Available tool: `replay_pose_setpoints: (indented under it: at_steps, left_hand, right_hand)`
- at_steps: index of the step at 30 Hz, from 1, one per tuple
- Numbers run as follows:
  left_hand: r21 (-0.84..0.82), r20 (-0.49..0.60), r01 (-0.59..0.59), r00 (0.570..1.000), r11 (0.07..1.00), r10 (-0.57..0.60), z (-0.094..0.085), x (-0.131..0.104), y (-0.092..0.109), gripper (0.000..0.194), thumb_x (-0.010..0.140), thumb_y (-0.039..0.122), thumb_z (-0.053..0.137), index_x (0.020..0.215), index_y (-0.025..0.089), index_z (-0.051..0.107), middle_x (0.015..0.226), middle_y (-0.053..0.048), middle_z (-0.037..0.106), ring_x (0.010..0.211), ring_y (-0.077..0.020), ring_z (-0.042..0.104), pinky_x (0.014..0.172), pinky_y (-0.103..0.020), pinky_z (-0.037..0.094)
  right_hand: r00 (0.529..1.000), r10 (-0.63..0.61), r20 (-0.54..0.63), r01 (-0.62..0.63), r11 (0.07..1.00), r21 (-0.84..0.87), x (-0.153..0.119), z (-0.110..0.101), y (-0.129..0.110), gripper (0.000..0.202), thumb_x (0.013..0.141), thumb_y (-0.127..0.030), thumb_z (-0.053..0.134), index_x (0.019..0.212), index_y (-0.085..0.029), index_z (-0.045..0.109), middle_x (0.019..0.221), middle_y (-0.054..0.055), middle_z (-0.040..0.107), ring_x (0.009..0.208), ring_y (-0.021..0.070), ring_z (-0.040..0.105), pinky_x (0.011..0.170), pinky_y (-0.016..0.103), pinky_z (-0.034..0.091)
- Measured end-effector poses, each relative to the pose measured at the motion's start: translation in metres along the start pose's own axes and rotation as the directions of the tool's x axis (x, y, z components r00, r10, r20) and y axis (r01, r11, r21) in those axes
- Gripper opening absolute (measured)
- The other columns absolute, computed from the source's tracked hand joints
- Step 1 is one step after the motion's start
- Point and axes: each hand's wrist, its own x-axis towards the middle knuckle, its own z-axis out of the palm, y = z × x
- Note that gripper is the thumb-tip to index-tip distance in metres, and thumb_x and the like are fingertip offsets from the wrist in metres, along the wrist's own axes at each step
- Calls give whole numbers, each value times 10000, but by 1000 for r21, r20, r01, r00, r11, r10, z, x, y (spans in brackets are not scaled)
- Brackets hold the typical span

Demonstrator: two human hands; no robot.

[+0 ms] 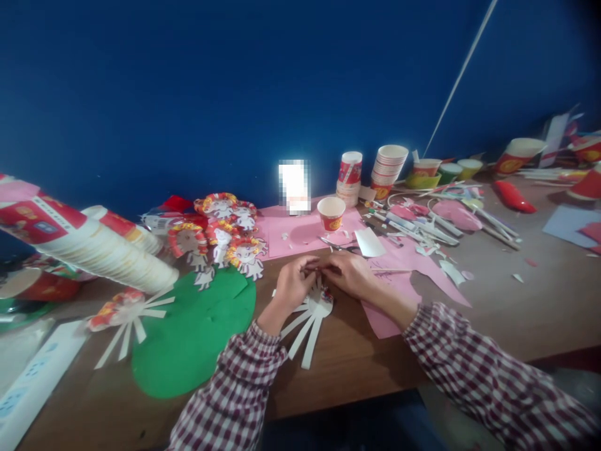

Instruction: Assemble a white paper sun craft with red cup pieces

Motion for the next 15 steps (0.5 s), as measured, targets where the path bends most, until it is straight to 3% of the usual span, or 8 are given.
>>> replay_pose_setpoints:
  at_steps: [7, 15]
  left_hand:
    - [-49, 6, 70, 998, 996, -70, -2, -1, 9, 349, 755, 159, 584, 1101, 116, 590, 889, -83, 699, 806, -167, 663, 673, -240, 524]
    - [14, 20, 106, 994, 994, -106, -3, -1, 11, 372, 738, 145, 569, 1109, 113, 584, 718, -35, 673, 626, -124, 617, 537, -187, 447]
  right_hand:
    - [1000, -10, -3, 10, 1000, 21, 0, 2, 1, 203, 814, -147, 579, 984, -214, 669, 952, 36, 682, 876, 162, 608, 793, 273, 448]
    - [1000, -26, 9, 26, 999, -19, 0, 3, 3, 176, 815, -154, 581, 962, -198, 667, 944, 46, 680, 877, 171, 608, 802, 278, 450]
